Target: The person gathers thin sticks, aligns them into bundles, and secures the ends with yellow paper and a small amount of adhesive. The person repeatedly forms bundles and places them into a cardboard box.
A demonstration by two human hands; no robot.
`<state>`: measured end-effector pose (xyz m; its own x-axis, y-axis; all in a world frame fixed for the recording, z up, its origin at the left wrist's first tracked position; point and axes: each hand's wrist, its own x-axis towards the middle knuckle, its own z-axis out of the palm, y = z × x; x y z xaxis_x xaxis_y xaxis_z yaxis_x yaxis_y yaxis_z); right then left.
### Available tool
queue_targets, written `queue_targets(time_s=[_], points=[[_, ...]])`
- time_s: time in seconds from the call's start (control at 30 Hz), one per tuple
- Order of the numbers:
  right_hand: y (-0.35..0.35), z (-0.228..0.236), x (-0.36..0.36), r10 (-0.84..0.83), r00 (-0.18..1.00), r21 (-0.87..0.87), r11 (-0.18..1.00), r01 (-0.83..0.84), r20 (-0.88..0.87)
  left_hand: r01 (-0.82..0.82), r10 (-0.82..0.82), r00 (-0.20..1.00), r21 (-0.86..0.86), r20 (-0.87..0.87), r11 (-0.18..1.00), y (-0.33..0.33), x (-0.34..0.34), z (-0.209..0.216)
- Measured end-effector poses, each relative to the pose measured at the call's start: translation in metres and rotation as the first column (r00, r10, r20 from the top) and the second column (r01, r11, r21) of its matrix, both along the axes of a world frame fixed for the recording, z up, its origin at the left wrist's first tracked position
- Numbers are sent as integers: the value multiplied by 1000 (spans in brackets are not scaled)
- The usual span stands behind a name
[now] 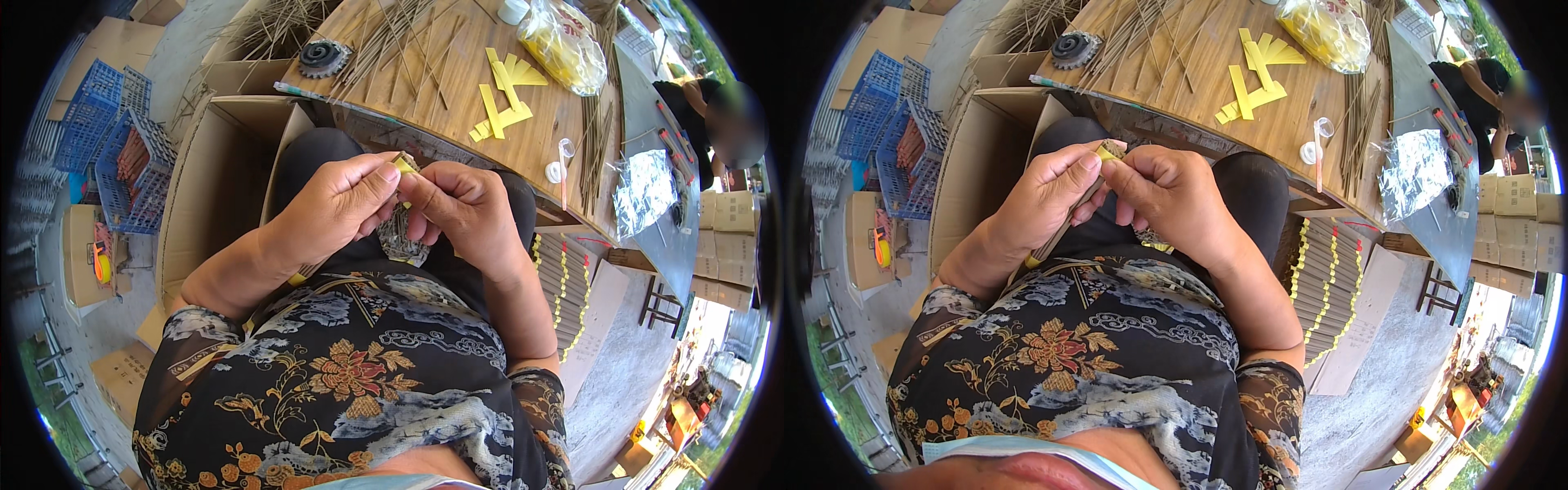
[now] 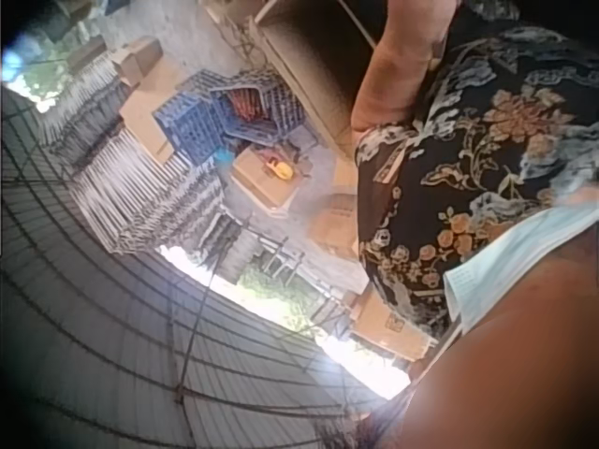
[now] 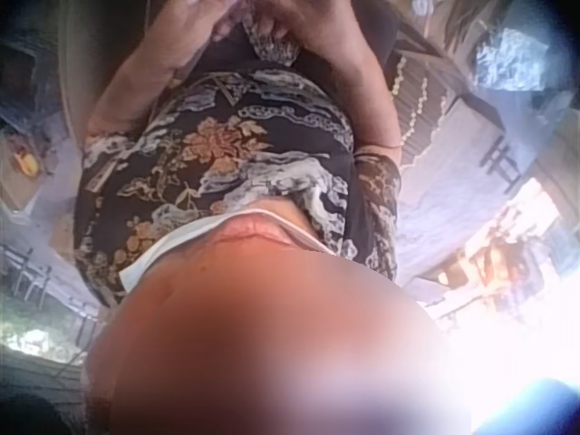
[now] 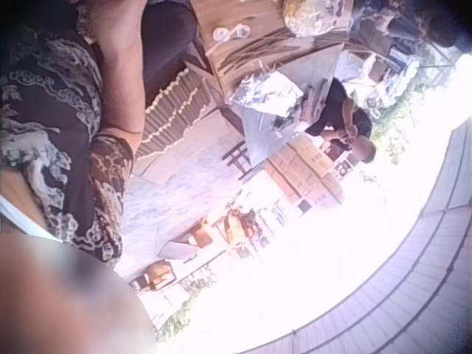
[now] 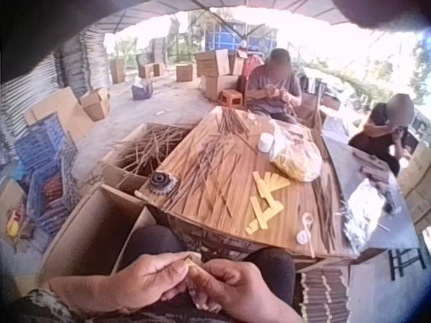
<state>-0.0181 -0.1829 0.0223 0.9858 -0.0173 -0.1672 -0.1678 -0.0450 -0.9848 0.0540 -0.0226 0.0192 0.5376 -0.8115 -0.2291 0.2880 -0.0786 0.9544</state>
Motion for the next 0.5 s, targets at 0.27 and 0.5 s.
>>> queue_targets(time_s=[0.27,0.5], points=[[-6,-16,1,41,994,83,995,-49,101,-36,31,986,-29,-161,999,-2,-2,2],[-8,-32,8,54,967,214,971,-110,250,-70,67,992,-30,-109,997,-4,-6,3]])
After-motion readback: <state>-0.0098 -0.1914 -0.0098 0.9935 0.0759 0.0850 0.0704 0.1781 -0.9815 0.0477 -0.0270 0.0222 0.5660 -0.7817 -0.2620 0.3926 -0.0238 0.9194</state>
